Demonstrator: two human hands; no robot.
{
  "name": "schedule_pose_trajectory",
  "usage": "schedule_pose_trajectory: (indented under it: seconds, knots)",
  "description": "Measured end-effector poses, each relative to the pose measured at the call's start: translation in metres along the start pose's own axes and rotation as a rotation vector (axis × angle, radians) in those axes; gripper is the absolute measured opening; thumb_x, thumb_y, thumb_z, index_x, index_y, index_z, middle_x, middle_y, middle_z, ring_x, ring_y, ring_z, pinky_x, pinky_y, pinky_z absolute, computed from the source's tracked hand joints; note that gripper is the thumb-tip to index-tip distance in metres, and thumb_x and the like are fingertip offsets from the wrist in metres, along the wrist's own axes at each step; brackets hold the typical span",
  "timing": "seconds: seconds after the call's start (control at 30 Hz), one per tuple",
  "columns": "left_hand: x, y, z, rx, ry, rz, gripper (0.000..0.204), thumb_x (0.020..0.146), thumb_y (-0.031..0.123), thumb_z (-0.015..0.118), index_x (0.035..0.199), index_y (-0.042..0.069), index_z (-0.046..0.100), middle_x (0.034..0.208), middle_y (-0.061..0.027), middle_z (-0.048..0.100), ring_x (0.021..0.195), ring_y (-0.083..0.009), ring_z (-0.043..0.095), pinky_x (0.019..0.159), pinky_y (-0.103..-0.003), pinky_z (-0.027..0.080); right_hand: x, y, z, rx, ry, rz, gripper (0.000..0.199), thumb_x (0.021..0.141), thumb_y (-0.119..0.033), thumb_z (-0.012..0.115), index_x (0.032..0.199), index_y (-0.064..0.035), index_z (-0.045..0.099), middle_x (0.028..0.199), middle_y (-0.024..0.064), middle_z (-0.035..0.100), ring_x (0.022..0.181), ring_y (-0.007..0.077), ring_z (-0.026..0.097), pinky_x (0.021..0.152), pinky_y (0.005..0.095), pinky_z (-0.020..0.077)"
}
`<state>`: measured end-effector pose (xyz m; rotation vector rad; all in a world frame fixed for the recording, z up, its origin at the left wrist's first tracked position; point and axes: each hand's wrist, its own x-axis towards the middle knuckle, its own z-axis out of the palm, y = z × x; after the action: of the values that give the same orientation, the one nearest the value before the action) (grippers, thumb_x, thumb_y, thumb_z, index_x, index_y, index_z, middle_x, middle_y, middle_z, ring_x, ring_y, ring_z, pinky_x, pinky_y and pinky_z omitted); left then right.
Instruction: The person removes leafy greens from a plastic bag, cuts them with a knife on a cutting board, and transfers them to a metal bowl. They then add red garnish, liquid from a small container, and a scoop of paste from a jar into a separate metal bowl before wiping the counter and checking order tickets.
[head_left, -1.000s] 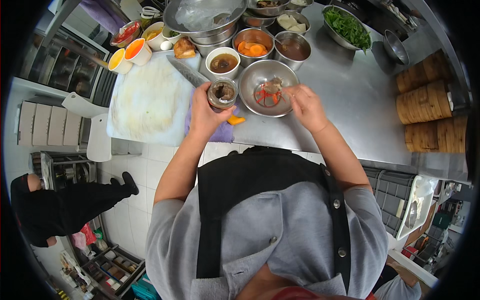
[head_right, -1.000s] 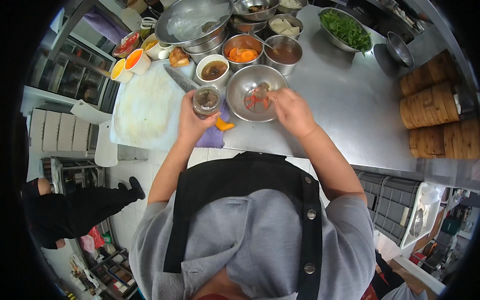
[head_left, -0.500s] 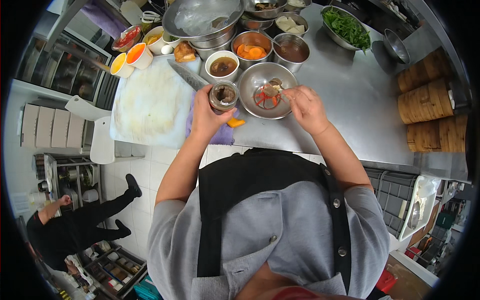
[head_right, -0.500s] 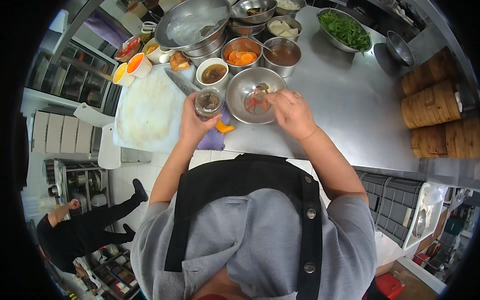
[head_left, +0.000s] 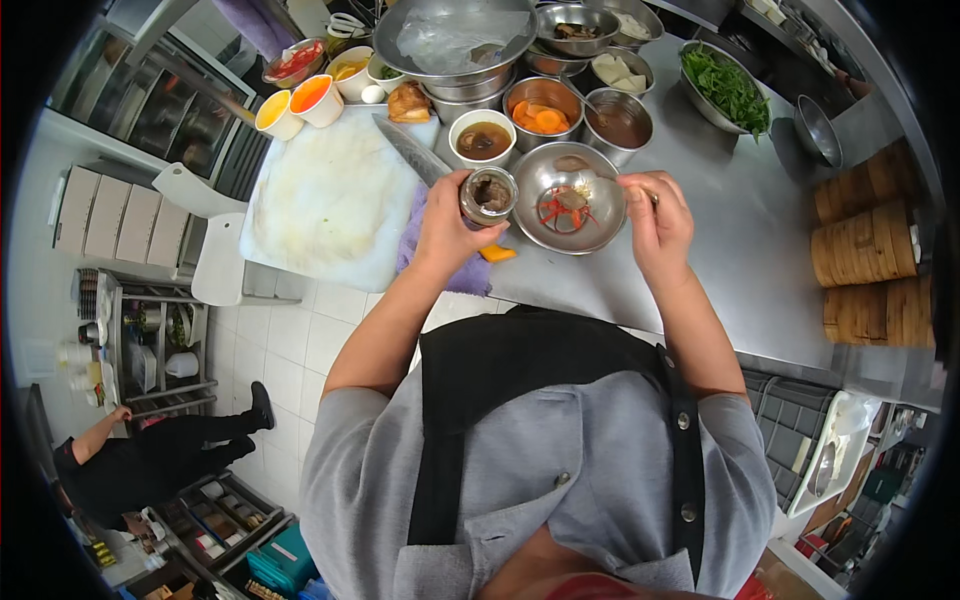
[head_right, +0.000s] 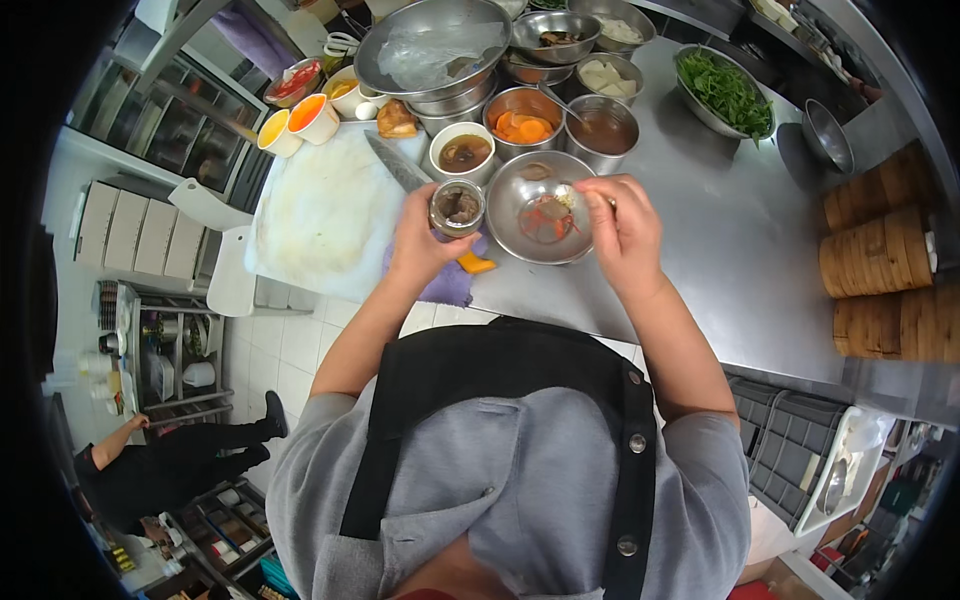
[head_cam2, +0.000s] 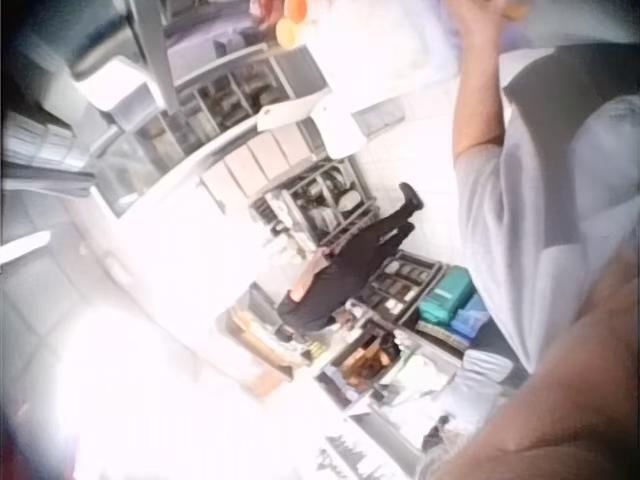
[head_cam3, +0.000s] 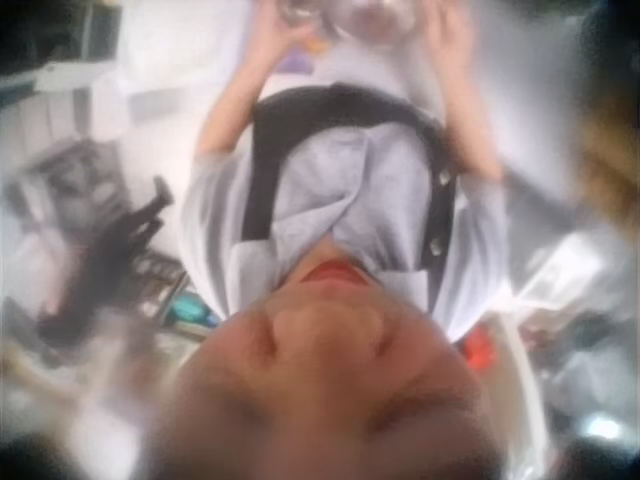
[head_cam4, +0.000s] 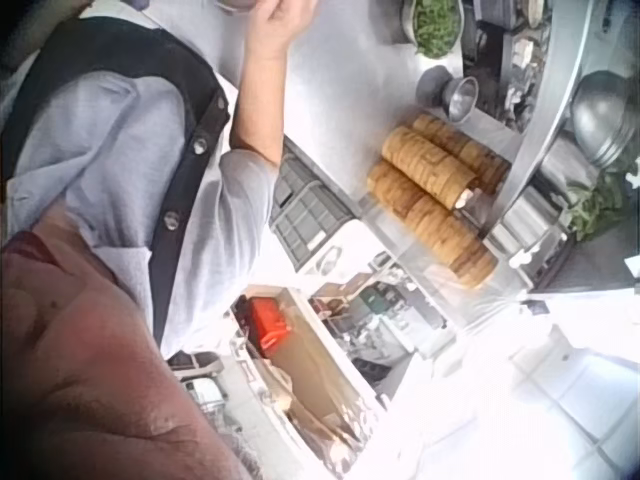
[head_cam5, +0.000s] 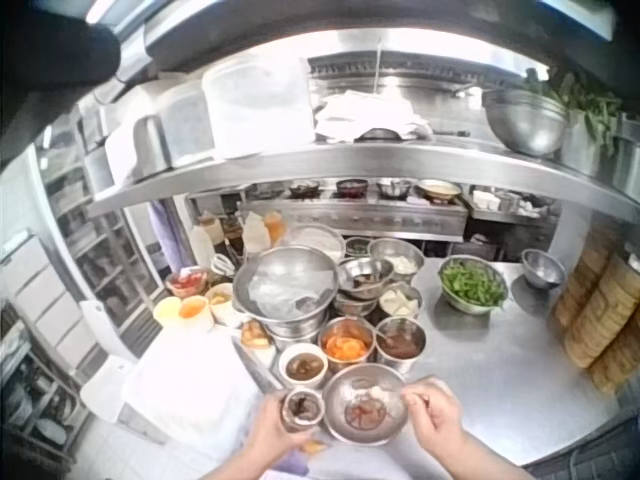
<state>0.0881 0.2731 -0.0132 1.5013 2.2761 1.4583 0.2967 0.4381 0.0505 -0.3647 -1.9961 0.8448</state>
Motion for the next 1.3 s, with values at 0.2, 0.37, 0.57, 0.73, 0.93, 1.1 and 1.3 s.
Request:
schedule_pose_trajectory:
  seconds: [0.2,0.37,0.57,0.73,0.93,1.1,1.3]
  knots:
    - [0.000,0.004,-0.003,-0.041,0.007,0.016,0.077,0.053,0.015,0.087,0.116,0.001,0.046,0.106,-0.0152,0.053,0.101,-0.0328,0.053,0.088,-0.039,0.045,0.022,-0.031,0.040,-0.033,-0.334,-0.411,0.017,0.080,-0.005,0.062,0.096,-0.0082,0.064,0.088,0.0075,0.062,0.076,0.0251,0.060,0.067,0.0354,0.0477]
    - [-0.005,0.000,-0.013,-0.080,0.044,-0.006,0.078,0.052,0.017,0.087,0.116,0.002,0.046,0.105,-0.0155,0.054,0.100,-0.0333,0.054,0.086,-0.039,0.046,0.036,-0.049,0.059,-0.060,-0.430,-0.445,0.018,0.077,-0.007,0.064,0.095,-0.0091,0.064,0.087,0.0058,0.061,0.076,0.0265,0.060,0.066,0.0394,0.0469]
    - [-0.015,-0.012,-0.027,0.008,0.032,-0.002,0.074,0.060,0.019,0.085,0.118,0.001,0.043,0.108,-0.0142,0.056,0.098,-0.0267,0.058,0.085,-0.035,0.048,0.047,-0.055,0.070,0.050,-0.610,-0.241,0.011,0.086,-0.012,0.057,0.094,-0.0079,0.062,0.089,0.0092,0.060,0.081,0.0289,0.060,0.067,0.0400,0.0470]
    - [-0.020,-0.015,-0.031,-0.001,-0.003,0.008,0.074,0.059,0.018,0.085,0.118,0.001,0.043,0.110,-0.0134,0.055,0.100,-0.0253,0.057,0.087,-0.034,0.047,0.049,-0.049,0.088,0.016,-0.772,-0.214,0.013,0.088,-0.013,0.053,0.095,-0.0066,0.061,0.089,0.0099,0.059,0.081,0.0310,0.060,0.067,0.0401,0.0479]
    - [-0.022,-0.018,-0.034,-0.156,-0.040,-0.085,0.078,0.059,0.016,0.084,0.122,0.001,0.041,0.111,-0.0135,0.055,0.101,-0.0233,0.056,0.089,-0.034,0.046,0.056,-0.046,0.095,0.083,-0.741,-0.264,0.013,0.086,-0.012,0.054,0.095,-0.0056,0.061,0.087,0.0104,0.058,0.080,0.0312,0.060,0.067,0.0407,0.0482]
    - [-0.025,-0.019,-0.037,-0.160,-0.021,-0.119,0.080,0.058,0.018,0.084,0.123,0.000,0.041,0.111,-0.0141,0.055,0.102,-0.0236,0.056,0.089,-0.034,0.046,0.058,-0.065,0.089,0.000,-0.796,-0.407,0.014,0.081,-0.011,0.062,0.094,-0.0087,0.065,0.085,0.0082,0.059,0.075,0.0282,0.060,0.065,0.0387,0.0477]
    - [-0.022,-0.020,-0.047,-0.101,0.045,-0.082,0.075,0.055,0.017,0.083,0.117,-0.001,0.046,0.106,-0.0189,0.055,0.101,-0.0357,0.054,0.088,-0.040,0.045,0.055,-0.077,0.117,-0.197,-0.759,-0.257,0.011,0.080,-0.012,0.060,0.091,-0.0110,0.063,0.087,0.0092,0.055,0.081,0.0307,0.060,0.067,0.0416,0.0477]
